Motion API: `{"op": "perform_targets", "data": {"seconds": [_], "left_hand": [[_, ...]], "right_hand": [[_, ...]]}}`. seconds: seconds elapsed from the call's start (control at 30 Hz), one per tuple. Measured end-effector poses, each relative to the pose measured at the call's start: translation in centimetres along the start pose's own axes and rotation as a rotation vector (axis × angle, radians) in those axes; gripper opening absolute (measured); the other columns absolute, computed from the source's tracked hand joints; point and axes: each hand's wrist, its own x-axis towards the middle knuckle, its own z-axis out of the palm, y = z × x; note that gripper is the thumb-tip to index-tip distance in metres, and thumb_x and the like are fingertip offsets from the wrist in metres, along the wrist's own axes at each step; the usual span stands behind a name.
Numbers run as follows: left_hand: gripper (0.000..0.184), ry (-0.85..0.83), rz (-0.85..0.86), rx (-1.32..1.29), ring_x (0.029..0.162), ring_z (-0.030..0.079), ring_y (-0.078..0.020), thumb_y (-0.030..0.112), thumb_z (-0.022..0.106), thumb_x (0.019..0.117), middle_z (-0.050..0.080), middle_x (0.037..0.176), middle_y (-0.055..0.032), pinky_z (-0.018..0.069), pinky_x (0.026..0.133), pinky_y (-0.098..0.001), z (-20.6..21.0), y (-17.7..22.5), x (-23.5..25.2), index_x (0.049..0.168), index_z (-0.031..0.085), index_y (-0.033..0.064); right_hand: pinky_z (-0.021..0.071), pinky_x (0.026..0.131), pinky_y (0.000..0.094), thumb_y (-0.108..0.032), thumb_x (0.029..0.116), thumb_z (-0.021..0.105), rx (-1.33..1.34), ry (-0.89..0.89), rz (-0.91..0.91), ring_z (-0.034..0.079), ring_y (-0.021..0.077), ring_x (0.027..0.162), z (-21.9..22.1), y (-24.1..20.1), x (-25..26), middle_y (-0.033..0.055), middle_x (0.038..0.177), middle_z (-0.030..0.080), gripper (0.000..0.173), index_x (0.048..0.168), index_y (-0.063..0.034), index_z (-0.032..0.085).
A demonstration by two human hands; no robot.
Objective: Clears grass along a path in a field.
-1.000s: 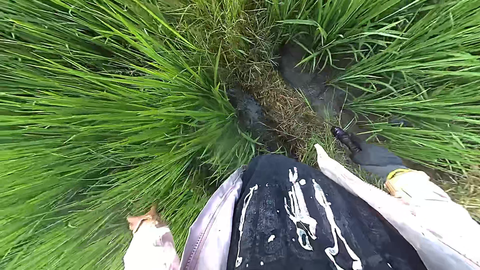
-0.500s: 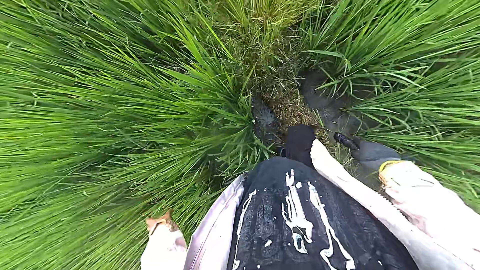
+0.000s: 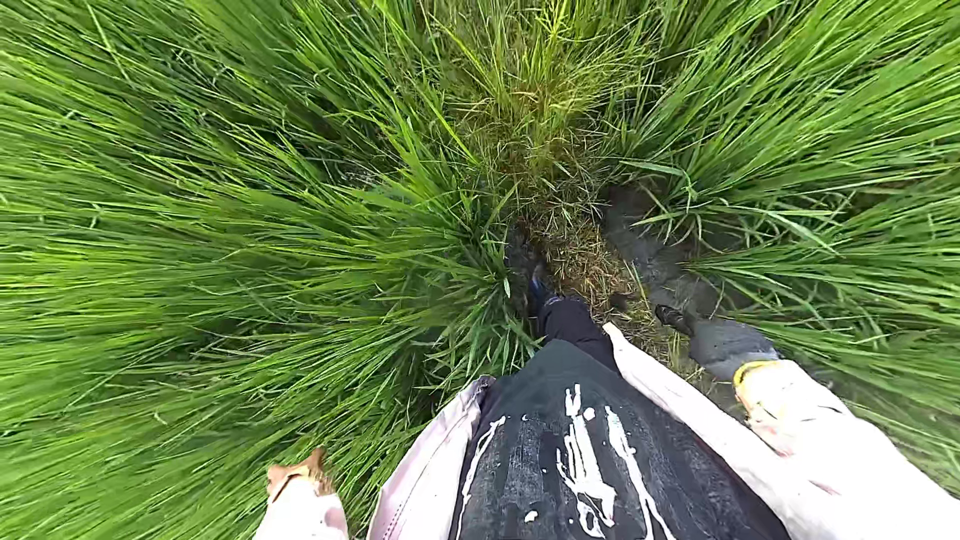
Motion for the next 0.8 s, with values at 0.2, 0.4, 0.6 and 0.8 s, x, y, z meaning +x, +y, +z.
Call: {"op": "perform_targets", "data": {"seconds": [0.2,0.4,0.6,0.8], "left_hand": [[0.099,-0.012,0.155,-0.266,0.147,0.039,-0.0411,0.034,0.081,0.0876,0.037,0.159,-0.0289,0.0357,0.119,-0.0549,-8.4,14.7,-0.4,0.163,0.022,0.0074],[0.100,-0.034,0.377,-0.214,0.150,0.035,-0.0401,0.032,0.081,0.0880,0.033,0.162,-0.0281,0.0319,0.122,-0.0531,-10.3,23.1,0.0,0.163,0.020,0.0060],[0.101,-0.054,0.335,-0.182,0.152,0.033,-0.0376,0.032,0.082,0.0872,0.032,0.163,-0.0269,0.0301,0.124,-0.0498,-9.3,22.9,1.3,0.163,0.021,0.0048],[0.099,-0.102,0.205,-0.260,0.148,0.040,-0.0394,0.034,0.081,0.0882,0.038,0.160,-0.0273,0.0349,0.120,-0.0531,-6.5,22.0,0.6,0.163,0.022,0.0081]], "right_hand": [[0.0530,0.083,0.0700,-0.035,0.0918,0.062,-0.005,0.005,-0.002,0.068,0.0470,0.106,-0.6,-0.8,0.1,0.0227,0.119,0.070,0.062,0.152,-0.0293,0.048],[0.0510,0.086,0.0722,-0.036,0.0960,0.057,-0.021,-0.060,-0.049,0.068,0.0458,0.110,-3.1,0.7,2.2,0.0192,0.121,0.071,0.051,0.147,-0.0337,0.053],[0.0503,0.086,0.0726,-0.044,0.0968,0.058,0.060,-0.006,-0.109,0.067,0.0466,0.109,-11.3,1.7,2.7,0.0212,0.120,0.070,0.052,0.146,-0.0285,0.054],[0.0482,0.093,0.0722,-0.038,0.0980,0.058,0.139,0.002,-0.159,0.064,0.0457,0.117,-14.7,-3.9,3.7,0.0202,0.129,0.067,0.063,0.158,-0.0343,0.039]]}}
